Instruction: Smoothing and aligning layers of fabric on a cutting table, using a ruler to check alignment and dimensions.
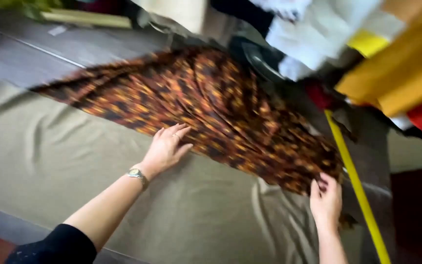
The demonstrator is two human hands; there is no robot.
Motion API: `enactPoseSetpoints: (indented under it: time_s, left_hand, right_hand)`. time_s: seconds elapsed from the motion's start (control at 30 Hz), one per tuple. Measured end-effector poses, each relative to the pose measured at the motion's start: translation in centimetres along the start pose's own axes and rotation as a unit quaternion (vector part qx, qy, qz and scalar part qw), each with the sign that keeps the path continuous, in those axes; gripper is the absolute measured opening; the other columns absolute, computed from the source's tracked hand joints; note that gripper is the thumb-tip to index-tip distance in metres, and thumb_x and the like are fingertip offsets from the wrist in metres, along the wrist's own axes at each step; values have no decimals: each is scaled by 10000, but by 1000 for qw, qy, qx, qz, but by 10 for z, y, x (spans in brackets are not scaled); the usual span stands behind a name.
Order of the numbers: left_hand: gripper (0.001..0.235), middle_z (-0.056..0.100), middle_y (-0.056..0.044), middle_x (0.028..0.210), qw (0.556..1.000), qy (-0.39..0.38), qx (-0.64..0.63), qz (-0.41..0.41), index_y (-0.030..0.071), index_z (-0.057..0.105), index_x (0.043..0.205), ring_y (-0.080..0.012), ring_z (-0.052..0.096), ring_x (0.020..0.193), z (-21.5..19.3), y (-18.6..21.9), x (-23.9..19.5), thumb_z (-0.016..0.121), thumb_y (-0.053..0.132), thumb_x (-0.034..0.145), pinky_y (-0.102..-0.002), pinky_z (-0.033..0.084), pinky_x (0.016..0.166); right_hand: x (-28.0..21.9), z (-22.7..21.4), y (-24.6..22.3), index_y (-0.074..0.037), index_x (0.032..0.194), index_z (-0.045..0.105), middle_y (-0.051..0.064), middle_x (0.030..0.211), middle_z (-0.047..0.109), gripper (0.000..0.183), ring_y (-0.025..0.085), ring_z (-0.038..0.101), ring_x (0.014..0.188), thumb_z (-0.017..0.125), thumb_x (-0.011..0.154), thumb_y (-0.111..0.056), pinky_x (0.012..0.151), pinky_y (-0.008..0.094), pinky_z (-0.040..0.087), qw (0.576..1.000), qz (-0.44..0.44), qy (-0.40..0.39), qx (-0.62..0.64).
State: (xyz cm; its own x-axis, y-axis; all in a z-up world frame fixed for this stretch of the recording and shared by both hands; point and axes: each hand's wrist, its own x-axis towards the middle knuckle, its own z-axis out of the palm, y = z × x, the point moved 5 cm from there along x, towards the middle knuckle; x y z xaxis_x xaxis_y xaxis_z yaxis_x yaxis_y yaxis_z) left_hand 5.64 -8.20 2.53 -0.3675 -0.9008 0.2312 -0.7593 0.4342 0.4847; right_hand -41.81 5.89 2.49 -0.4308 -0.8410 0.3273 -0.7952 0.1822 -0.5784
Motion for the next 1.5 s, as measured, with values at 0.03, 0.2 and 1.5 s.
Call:
enactPoseSetpoints:
  time_s: [0.03,0.2,1.5]
  left_hand:
    - [533,546,-70,1362,1000,6,6,-2,148,525,1330,-256,485,1256,-23,-21,1,577,430,881,-497,324,1033]
    - [229,699,-111,888,982,118,89,-121,146,747,930,-338,644,867,-120,-155,18,623,334,894,-462,506,719]
    - [231,640,-99,725,919,-101,-207,-319,54,613,773,-211,545,647,-196,-408,117,806,175,805,-320,418,573]
  right_hand:
    - [-8,8,-5,18,1227,584,215,1106,569,345,264,627,941,622,908,-108,816,354,530,1000,-5,0,7]
    - [-45,30,-48,-23,1204,610,163,1257,607,302,320,568,1170,555,957,-188,1014,414,443,986,-123,25,-109]
    - [-81,99,-37,-127,1452,451,93,1546,367,573,318,327,1393,269,1037,-477,1117,607,199,924,185,-47,-333]
